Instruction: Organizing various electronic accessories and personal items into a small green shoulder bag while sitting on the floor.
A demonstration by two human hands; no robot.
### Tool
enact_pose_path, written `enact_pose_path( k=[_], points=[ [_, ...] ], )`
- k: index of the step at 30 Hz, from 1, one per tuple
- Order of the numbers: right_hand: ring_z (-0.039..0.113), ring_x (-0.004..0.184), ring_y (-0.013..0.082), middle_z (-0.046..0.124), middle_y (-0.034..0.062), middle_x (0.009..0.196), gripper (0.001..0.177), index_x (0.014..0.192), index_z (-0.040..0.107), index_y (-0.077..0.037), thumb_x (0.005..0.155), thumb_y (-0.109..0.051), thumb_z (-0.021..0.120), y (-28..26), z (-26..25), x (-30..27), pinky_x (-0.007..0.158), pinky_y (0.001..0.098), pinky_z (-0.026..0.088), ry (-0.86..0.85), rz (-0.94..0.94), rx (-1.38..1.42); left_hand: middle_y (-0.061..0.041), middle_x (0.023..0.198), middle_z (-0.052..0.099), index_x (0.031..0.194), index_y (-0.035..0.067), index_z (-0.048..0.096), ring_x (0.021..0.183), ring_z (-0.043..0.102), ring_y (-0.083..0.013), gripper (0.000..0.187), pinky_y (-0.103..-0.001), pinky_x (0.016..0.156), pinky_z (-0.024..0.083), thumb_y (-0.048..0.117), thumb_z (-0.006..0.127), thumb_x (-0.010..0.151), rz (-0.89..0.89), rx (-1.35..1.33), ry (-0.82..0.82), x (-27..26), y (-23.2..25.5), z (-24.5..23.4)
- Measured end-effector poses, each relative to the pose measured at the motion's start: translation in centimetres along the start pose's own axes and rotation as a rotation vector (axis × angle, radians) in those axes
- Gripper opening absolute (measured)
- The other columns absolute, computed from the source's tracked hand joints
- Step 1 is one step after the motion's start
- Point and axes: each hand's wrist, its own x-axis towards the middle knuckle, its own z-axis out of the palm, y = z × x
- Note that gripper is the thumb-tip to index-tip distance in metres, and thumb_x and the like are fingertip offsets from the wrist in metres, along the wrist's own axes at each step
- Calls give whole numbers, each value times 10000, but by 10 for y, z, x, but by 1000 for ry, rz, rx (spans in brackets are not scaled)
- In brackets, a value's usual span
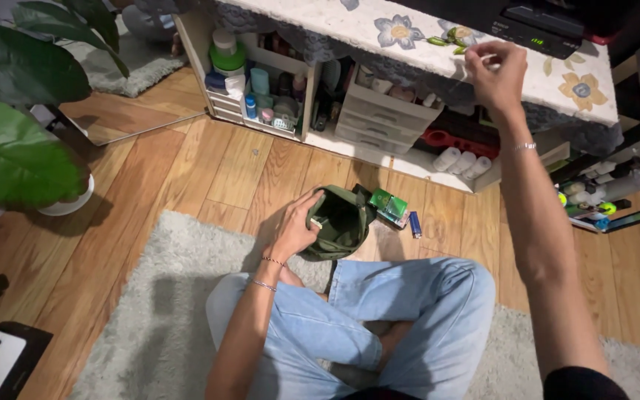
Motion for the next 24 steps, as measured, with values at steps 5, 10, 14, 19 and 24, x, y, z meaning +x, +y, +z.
enact_pose_path(
  k=[5, 10, 14, 19, 24],
  points=[
    [544, 1015, 286, 560, 196, 1172, 175, 1087, 793, -50, 962, -167, 829, 20, 19, 0, 891, 409, 455, 66, -10, -246, -155, 1519, 532, 1384, -16, 568, 1384, 514, -338, 705, -357, 1134, 446, -109, 597, 686, 1, 18, -35, -2, 8, -7],
    [583, 1003, 205, 607, 131, 1155, 124, 1078, 718, -5, 956, -22, 733, -65, 6, -90, 855, 358, 469, 33, -125, -168, -154, 1518, 529, 1379, -14, 574, 1396, 505, -336, 708, -376, 1129, 440, -114, 624, 680, 33, -1, -81, -6, 8, -5],
    [702, 798, 143, 778, 89, 926, 166, 1011, 776, -34, 882, -27, 672, -105, 20, -176, 660, 316, 563, -510, 137, 26, -138, 1545, 526, 1382, -3, 574, 1412, 510, -326, 693, -366, 1151, 452, -119, 602, 699, 70, -30, -151, -8, 12, -5],
    [684, 1076, 349, 719, 219, 1115, 350, 1165, 683, 1, 816, -10, 672, -87, 159, -273, 917, 403, 548, -1202, -111, 110, -147, 1571, 476, 1434, -2, 530, 1435, 472, -355, 759, -382, 1163, 424, -135, 591, 689, 83, -1, -147, -8, 10, 2],
    [589, 1223, 396, 677, 244, 1209, 401, 1111, 694, 8, 710, 6, 698, -13, 296, -325, 1016, 442, 489, -1343, -281, -30, -115, 1601, 458, 1452, 2, 522, 1427, 477, -351, 787, -400, 1175, 397, -153, 573, 683, 83, 40, -98, -11, 6, -1]
  ],
)
